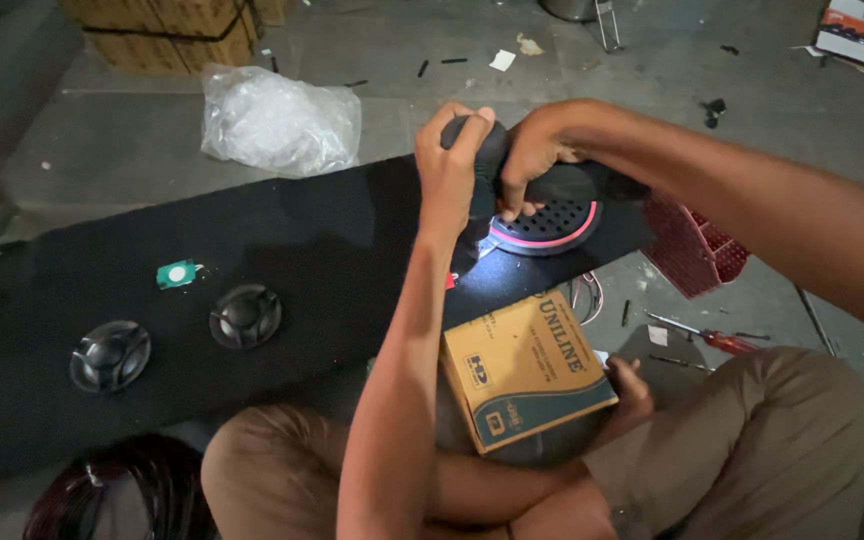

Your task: The person sits on the floor and uses a cordless drill to fasten screws into a circular speaker grille mounted on a black panel. The person repeatedly positions the drill, drives screws, and adjusts the grille while working in a cluttered workshop environment.

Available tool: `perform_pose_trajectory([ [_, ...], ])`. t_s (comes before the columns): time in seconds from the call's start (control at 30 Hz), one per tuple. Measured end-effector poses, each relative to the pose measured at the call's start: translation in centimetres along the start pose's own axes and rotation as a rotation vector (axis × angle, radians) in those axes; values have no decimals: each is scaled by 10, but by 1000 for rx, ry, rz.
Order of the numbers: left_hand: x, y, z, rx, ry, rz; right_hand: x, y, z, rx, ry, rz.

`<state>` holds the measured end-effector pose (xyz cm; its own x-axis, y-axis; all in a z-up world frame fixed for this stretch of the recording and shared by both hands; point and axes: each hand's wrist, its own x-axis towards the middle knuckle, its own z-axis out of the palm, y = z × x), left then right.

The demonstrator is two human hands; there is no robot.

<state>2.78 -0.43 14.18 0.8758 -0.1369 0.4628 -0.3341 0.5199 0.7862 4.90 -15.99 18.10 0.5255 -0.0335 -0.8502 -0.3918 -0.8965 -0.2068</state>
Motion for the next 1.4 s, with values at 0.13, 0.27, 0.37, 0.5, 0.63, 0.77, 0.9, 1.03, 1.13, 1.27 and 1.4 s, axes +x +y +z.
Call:
perform_pose_trajectory([
  [0.13, 4, 1, -6, -59, -21, -7, -3, -12, 2, -62, 55, -7],
  [0.27, 4, -6, -6, -82, -12, -18, -9, -14, 3, -42, 71, 9],
  [0.37, 2, -5, -10, -122, -36, -27, -9, -18, 7, -64, 53, 42],
  [0.5, 2, 1, -10, -153, -37, -53, -10, -22, 8, -67, 67, 37],
  [0.63, 1, 2, -8, -182, -56, -78, -13, -20, 7, -79, 85, 25],
  [0.77, 1, -12, -16, -45, -21, -48, -11, -18, 7, -64, 59, 32],
  [0.9, -22, -40, -28, -490, 190, -305, -11, -12, 4, 1, 58, 6],
  [1.03, -86, -73, -37, 529, 257, -217, -12, -8, 3, 9, 38, -30],
  [1.13, -108, -91, -41, 1004, -6, 195, -15, -9, 6, -29, 87, 10],
  [1.27, -104, -96, -36, 952, 10, -64, -22, -10, 8, -27, 90, -59],
  [1.4, -102, -88, -31, 1025, 34, -36, -26, -9, 11, 39, 82, -124],
])
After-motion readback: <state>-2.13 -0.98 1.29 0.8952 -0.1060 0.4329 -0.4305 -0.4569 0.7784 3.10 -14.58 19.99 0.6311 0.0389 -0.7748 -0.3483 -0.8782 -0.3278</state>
